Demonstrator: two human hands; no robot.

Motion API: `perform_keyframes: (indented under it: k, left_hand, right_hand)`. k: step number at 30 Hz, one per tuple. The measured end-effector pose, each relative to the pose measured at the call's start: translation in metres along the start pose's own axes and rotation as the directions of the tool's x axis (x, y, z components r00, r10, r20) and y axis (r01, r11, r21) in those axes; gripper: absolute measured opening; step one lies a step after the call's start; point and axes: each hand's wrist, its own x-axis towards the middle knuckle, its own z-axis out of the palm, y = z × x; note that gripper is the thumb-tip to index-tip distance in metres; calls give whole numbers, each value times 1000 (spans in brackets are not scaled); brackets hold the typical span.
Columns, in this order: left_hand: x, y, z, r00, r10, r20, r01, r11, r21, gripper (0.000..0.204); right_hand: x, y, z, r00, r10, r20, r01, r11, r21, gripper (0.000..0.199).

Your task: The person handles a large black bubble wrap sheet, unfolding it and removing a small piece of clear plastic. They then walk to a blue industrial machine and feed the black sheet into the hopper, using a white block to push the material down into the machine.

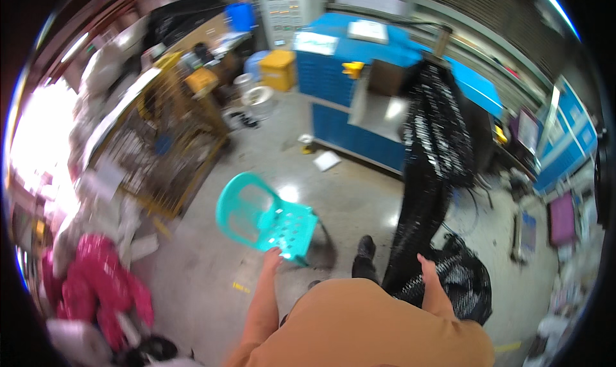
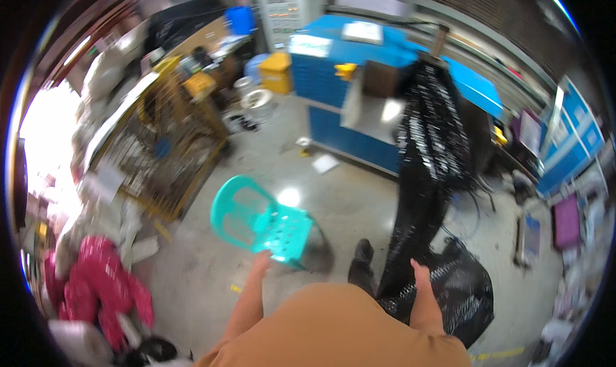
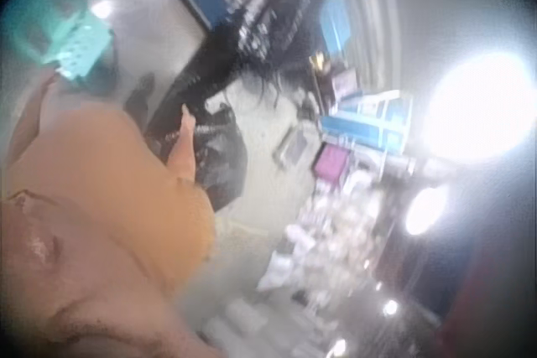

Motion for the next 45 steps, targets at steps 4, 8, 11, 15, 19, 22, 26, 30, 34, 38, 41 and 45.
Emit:
perform_keyframes:
  k: [4,8,11,15,19,22,26,30,34,38,41,45]
  left_hand:
    - [22,17,24,973,-226,37,227,933,-280,37]
    - [26,50,75,831,-557,22,557,830,-35,41]
    - [25,69,104,770,-637,-20,570,702,-427,50]
    - [52,150,154,866,-500,19,463,786,-410,57]
    - [108,236,188,933,-350,81,352,847,-398,56]
    - [141,320,231,925,-304,228,359,896,-261,58]
    - [206,365,282,864,-216,456,328,927,-184,61]
    - [228,444,367,750,-146,645,291,949,-123,70]
    - [231,521,429,743,-163,649,19,975,224,69]
    - [255,555,480,576,-273,771,-123,903,411,46]
    - [253,584,517,250,-143,958,-13,988,151,35]
    - [193,696,521,-32,45,998,359,933,-31,24]
  right_hand:
    - [68,-113,-8,975,-117,-186,88,983,-159,94]
    - [154,-172,-58,877,-35,-479,-135,939,-317,122]
    - [196,-217,-68,938,-39,-344,-51,967,-249,130]
    - [252,-228,-56,979,26,-204,-63,982,-176,126]
    - [277,-252,-2,975,148,165,-154,988,25,80]
    - [304,-211,23,947,284,150,-283,959,-30,51]
    - [273,-213,66,976,115,186,-116,993,-1,45]
    - [248,-152,51,959,190,210,-134,957,-256,44]
    - [187,-206,74,917,372,146,-342,919,-196,62]
    - [165,-218,78,877,473,88,-481,868,122,77]
    - [148,-309,88,908,415,-57,-324,782,532,81]
    - [102,-408,11,880,-221,-420,475,437,764,81]
